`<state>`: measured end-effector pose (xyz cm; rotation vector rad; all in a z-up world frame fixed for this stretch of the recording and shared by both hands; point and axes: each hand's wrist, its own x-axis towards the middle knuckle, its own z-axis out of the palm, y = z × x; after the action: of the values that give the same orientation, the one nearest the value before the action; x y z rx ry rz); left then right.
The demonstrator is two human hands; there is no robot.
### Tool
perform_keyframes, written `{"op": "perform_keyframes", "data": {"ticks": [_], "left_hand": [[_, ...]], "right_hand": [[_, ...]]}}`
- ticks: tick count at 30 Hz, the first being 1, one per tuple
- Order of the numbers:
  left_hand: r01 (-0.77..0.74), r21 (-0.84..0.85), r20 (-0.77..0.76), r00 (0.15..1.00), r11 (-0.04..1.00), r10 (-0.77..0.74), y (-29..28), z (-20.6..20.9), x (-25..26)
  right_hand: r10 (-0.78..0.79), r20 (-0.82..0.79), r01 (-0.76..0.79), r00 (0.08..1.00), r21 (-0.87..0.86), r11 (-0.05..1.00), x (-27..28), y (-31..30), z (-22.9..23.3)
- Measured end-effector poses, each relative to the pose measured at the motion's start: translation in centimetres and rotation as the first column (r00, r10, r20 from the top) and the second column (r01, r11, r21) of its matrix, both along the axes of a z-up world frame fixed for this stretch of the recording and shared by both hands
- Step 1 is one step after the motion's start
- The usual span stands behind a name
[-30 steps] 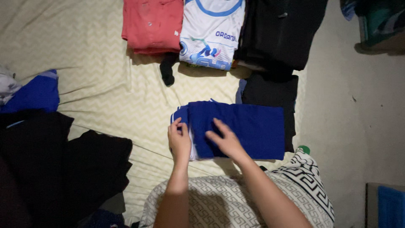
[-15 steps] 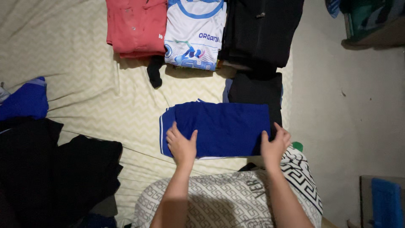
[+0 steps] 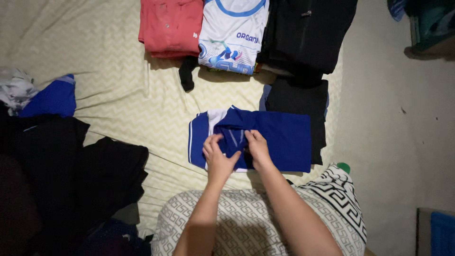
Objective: The person folds several shirts, a jacket, and a pair of pants on a bed, placing each folded item into organized stacks.
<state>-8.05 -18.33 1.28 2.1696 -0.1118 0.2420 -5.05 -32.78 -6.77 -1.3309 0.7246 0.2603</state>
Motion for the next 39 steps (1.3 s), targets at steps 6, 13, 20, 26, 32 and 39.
{"op": "perform_keyframes", "data": {"ticks": [6,13,20,26,32,39], "left_hand": [[-0.131,0.144,-0.466,0.865,0.981,0.184,0.1,0.4,1.8],[0.059,0.214,-0.231,0.973,0.975,-0.009,1.1,1.9,1.5],[-0.056,0.260,-0.267,0.955,0.964,0.128,-2.2,5.8,1.5],[-0.065,0.083,-0.572,0.814,0.994,0.101,-5.7,8.7,1.2],[0.405,-0.470,-0.276,0.776,0.784,-0.567,-9.1,6.2,0.3],[0.035,-0.797,-0.415,0.694,0.603,-0.589,-13.0,-1.3,1.8]], "right_hand": [[0.112,0.025,-0.115,0.993,0.238,0.964,-1.0,-0.5,2.4],[0.189,0.021,-0.178,0.982,0.444,0.878,-1.4,0.8,2.3],[0.134,0.040,-0.136,0.990,0.495,0.858,-1.3,1.4,5.7],[0.135,-0.134,-0.083,0.982,0.333,0.939,-1.5,-1.6,9.5],[-0.036,-0.068,0.063,0.997,0.451,0.890,-3.0,-14.4,11.2],[-0.194,-0.196,0.197,0.961,-0.002,0.980,-7.8,-32.6,18.3]]}}
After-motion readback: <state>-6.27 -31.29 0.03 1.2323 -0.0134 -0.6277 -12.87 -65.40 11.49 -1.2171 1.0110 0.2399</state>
